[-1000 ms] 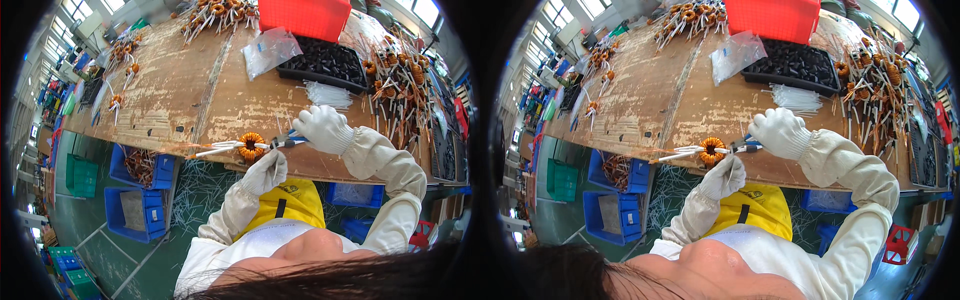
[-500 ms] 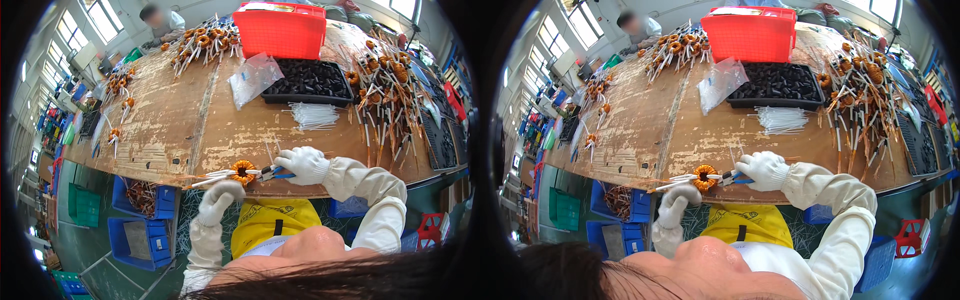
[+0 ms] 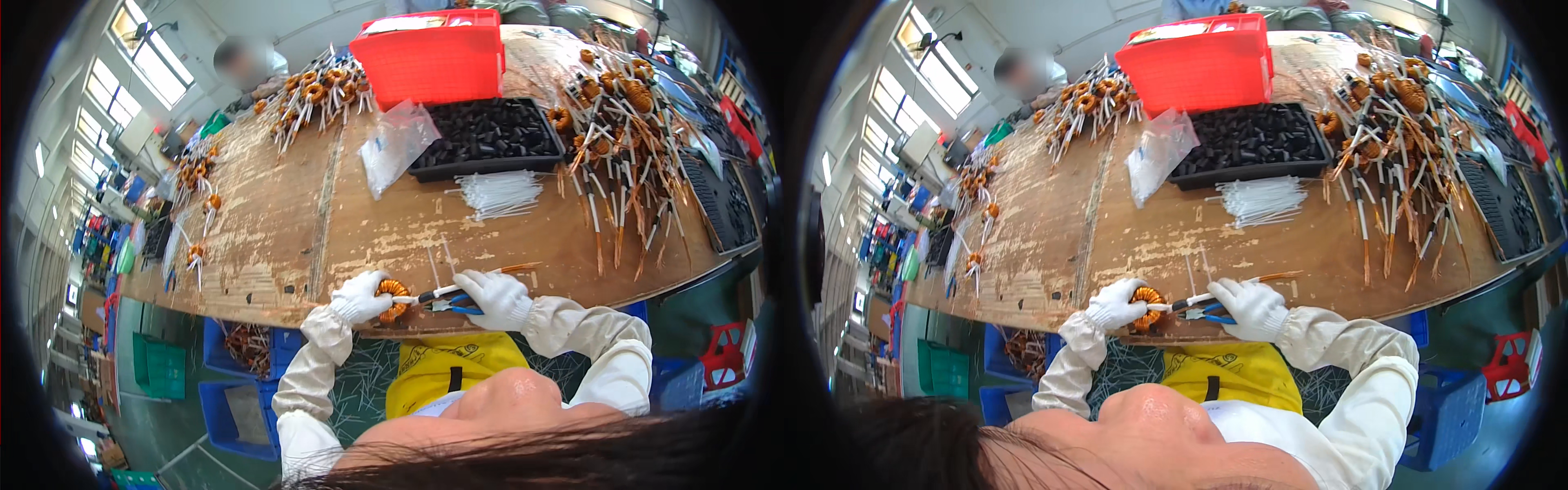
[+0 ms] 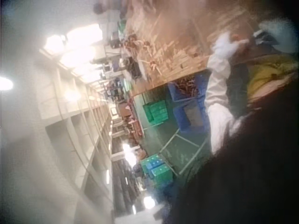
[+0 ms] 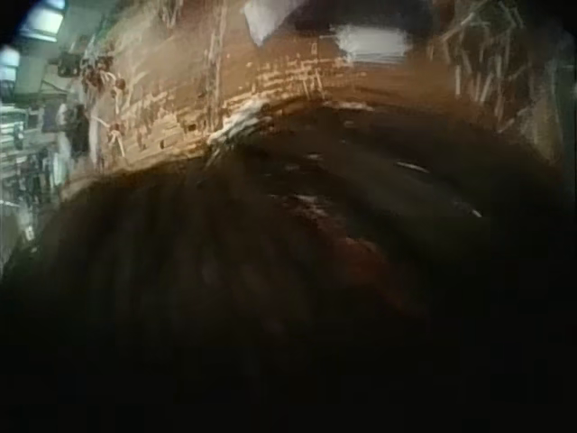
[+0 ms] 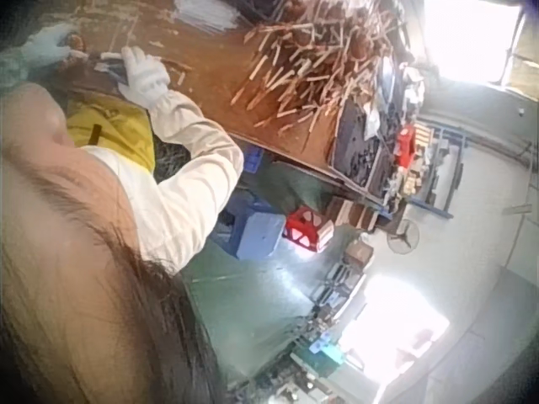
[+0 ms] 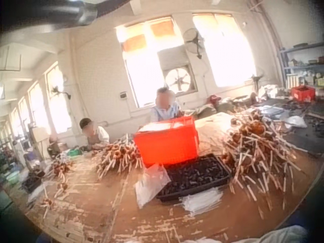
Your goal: Securing wires to a toroidal coil using zip ties and pliers.
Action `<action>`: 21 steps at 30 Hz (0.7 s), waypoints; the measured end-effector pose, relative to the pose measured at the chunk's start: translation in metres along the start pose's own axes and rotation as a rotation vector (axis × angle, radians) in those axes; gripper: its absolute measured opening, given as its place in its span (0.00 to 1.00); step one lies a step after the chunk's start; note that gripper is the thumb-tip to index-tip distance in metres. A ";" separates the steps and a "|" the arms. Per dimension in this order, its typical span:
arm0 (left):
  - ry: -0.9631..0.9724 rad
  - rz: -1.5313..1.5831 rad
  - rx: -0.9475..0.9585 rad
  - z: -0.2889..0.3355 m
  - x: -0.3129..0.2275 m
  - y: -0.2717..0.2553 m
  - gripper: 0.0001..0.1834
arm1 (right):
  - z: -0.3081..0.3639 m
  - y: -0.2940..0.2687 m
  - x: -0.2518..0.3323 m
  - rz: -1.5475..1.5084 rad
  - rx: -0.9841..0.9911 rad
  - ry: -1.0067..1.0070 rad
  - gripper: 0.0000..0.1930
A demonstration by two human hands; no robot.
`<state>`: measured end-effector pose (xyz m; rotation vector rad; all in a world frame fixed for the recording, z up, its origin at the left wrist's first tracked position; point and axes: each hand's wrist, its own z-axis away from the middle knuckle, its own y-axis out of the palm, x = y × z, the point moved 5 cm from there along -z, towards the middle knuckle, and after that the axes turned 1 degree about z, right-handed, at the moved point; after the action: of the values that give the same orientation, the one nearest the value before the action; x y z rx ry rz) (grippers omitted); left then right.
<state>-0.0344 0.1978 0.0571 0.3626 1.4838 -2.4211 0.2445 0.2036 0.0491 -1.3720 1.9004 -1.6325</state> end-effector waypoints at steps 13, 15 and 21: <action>0.648 -0.418 -0.716 0.047 -0.063 -0.036 0.36 | 0.006 -0.015 -0.007 -0.026 0.082 0.143 0.41; 0.690 -0.521 -0.851 0.051 -0.059 -0.033 0.35 | 0.004 -0.020 -0.005 0.041 0.087 0.109 0.41; 0.738 -0.494 -1.037 0.014 -0.007 0.021 0.34 | 0.003 -0.016 -0.011 0.132 -0.003 0.056 0.29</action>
<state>-0.0210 0.1767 0.0491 0.7188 3.1630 -1.4191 0.2592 0.2119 0.0587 -1.1866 1.9802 -1.6207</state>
